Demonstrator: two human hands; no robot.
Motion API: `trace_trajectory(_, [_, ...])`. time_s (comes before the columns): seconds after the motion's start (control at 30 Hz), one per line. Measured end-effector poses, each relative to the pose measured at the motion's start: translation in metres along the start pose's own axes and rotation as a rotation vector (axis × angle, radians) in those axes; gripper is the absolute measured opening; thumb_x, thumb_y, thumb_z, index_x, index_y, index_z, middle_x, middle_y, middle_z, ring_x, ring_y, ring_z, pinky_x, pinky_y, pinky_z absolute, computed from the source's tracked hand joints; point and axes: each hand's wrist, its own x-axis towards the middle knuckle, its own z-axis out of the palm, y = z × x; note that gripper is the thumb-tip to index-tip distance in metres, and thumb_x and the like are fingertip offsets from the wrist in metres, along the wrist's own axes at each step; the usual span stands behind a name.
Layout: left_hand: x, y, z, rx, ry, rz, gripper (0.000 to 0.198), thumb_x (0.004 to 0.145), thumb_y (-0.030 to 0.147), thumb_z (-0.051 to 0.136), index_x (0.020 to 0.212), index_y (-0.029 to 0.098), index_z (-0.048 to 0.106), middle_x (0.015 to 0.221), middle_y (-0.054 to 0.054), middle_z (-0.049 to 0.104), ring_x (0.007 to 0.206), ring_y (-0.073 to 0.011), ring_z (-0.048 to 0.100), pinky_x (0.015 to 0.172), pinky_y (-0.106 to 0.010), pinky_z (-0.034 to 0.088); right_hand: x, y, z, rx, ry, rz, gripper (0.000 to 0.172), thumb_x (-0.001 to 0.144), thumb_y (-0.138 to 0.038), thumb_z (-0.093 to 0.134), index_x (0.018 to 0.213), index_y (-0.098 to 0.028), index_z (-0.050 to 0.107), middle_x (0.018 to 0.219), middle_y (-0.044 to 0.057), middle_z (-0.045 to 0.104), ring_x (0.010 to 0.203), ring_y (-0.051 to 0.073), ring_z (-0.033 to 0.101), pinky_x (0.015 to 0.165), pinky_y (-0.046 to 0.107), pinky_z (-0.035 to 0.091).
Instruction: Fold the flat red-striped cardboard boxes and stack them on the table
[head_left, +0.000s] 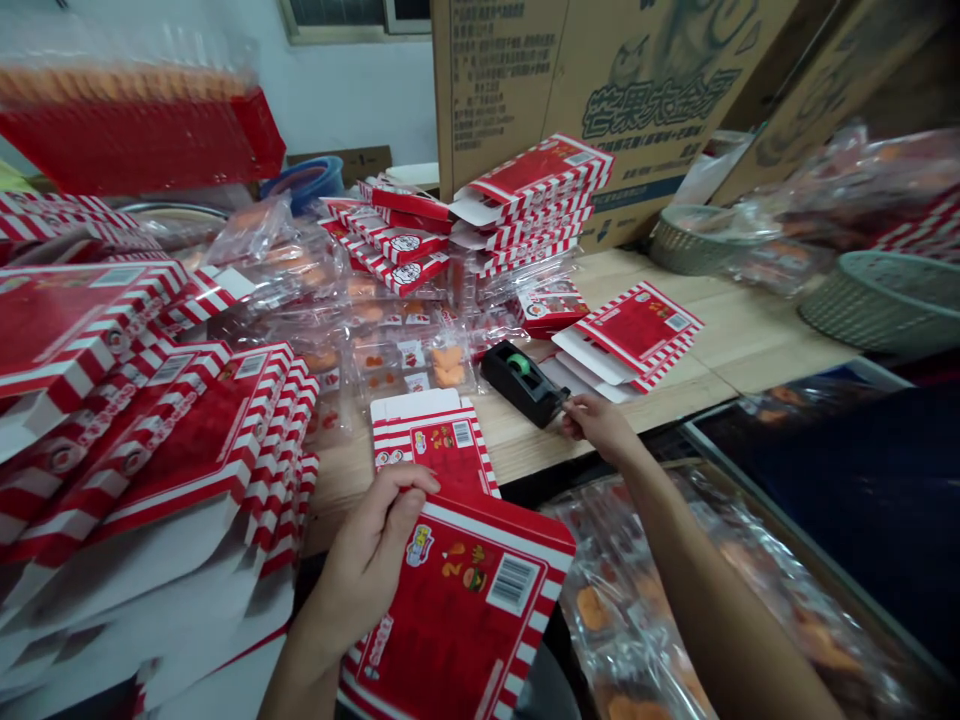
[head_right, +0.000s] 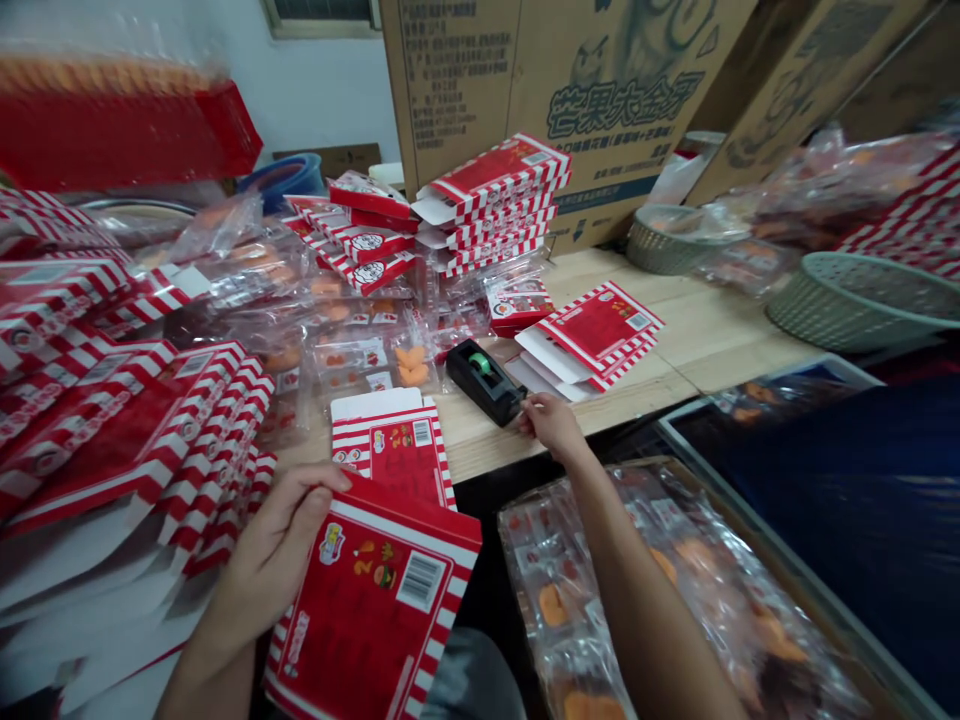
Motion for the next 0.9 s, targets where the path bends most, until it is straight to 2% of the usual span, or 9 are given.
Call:
trace_trajectory(0.23, [-0.01,0.005,0.0,-0.011,0.001,0.013,0.018,0.093,0.028,0.039,0.094,0.024,0.056,0.088,-0.001,0.064,0.082,-0.0162,0.06,0.074,-0.023,0.047,-0.028,-0.01,0.011,-0.265,0.105,-0.079,0.025,0.09,-0.03,0.054,0.11,-0.016,0.057,0.108,0.007,0.06,0.089,0.018,0.061,0.075,0.035,0.052])
trace_trajectory(0.37, [-0.013,0.003,-0.002,-0.008,-0.039,-0.001,0.02,0.094,0.031,0.036,0.095,0.024,0.055,0.084,-0.001,0.063,0.078,-0.0169,0.06,0.068,-0.024,0.046,-0.06,-0.036,0.0,-0.333,0.032,-0.201,0.016,0.091,-0.027,0.051,0.09,-0.013,0.059,0.077,0.0,0.059,0.062,0.011,0.055,0.058,0.025,0.047])
trace_trajectory(0.47, [-0.011,0.003,0.0,-0.007,-0.067,-0.006,0.021,0.095,0.032,0.035,0.095,0.024,0.054,0.081,0.0,0.06,0.073,-0.0157,0.057,0.065,-0.023,0.044,-0.106,-0.079,-0.016,-0.327,-0.18,-0.331,0.019,0.087,-0.03,0.052,0.074,-0.017,0.056,0.056,-0.006,0.047,0.049,0.008,0.042,0.048,0.02,0.036])
trace_trajectory(0.5, [-0.011,0.005,0.001,-0.008,-0.075,-0.005,0.021,0.095,0.032,0.035,0.095,0.024,0.054,0.08,0.0,0.059,0.071,-0.0153,0.056,0.066,-0.023,0.044,-0.124,-0.094,-0.019,-0.323,-0.311,-0.381,0.022,0.083,-0.035,0.057,0.071,-0.017,0.055,0.055,-0.006,0.046,0.049,0.008,0.041,0.047,0.019,0.034])
trace_trajectory(0.57, [-0.01,0.008,0.006,-0.018,-0.094,0.006,0.021,0.095,0.032,0.034,0.095,0.024,0.054,0.081,0.0,0.059,0.073,-0.0151,0.055,0.068,-0.023,0.043,-0.157,-0.122,-0.017,-0.398,-0.753,-0.56,0.024,0.081,-0.038,0.06,0.069,-0.017,0.053,0.059,-0.006,0.048,0.05,0.007,0.041,0.046,0.018,0.032])
trace_trajectory(0.63, [-0.01,0.012,0.01,-0.032,-0.117,0.026,0.02,0.096,0.03,0.034,0.095,0.024,0.054,0.083,0.0,0.059,0.078,-0.0152,0.056,0.071,-0.023,0.043,-0.18,-0.141,-0.008,-0.626,-0.899,-0.698,0.021,0.081,-0.031,0.062,0.068,-0.018,0.053,0.055,-0.007,0.047,0.047,0.006,0.039,0.044,0.017,0.027])
trace_trajectory(0.73, [-0.011,0.015,0.01,-0.045,-0.132,0.077,0.018,0.095,0.027,0.036,0.095,0.024,0.054,0.087,0.0,0.059,0.083,-0.015,0.056,0.074,-0.023,0.043,-0.192,-0.152,0.008,-1.018,-0.705,-0.814,0.016,0.08,-0.023,0.063,0.068,-0.017,0.055,0.053,-0.005,0.05,0.045,0.007,0.038,0.044,0.02,0.022])
trace_trajectory(0.8, [-0.012,0.016,0.008,-0.059,-0.121,0.097,0.017,0.095,0.026,0.037,0.094,0.024,0.054,0.088,-0.001,0.059,0.084,-0.0157,0.056,0.076,-0.024,0.043,-0.189,-0.153,0.014,-1.128,-0.585,-0.82,0.015,0.08,-0.025,0.064,0.07,-0.017,0.056,0.057,-0.002,0.055,0.046,0.008,0.041,0.044,0.021,0.022])
trace_trajectory(0.9, [-0.013,0.017,0.003,-0.13,-0.129,0.097,0.018,0.095,0.027,0.037,0.092,0.023,0.055,0.085,-0.001,0.059,0.081,-0.0161,0.057,0.073,-0.025,0.044,-0.18,-0.152,0.012,-0.94,-0.703,-0.727,0.021,0.076,-0.033,0.07,0.078,-0.018,0.056,0.06,-0.002,0.057,0.048,0.009,0.045,0.042,0.019,0.025])
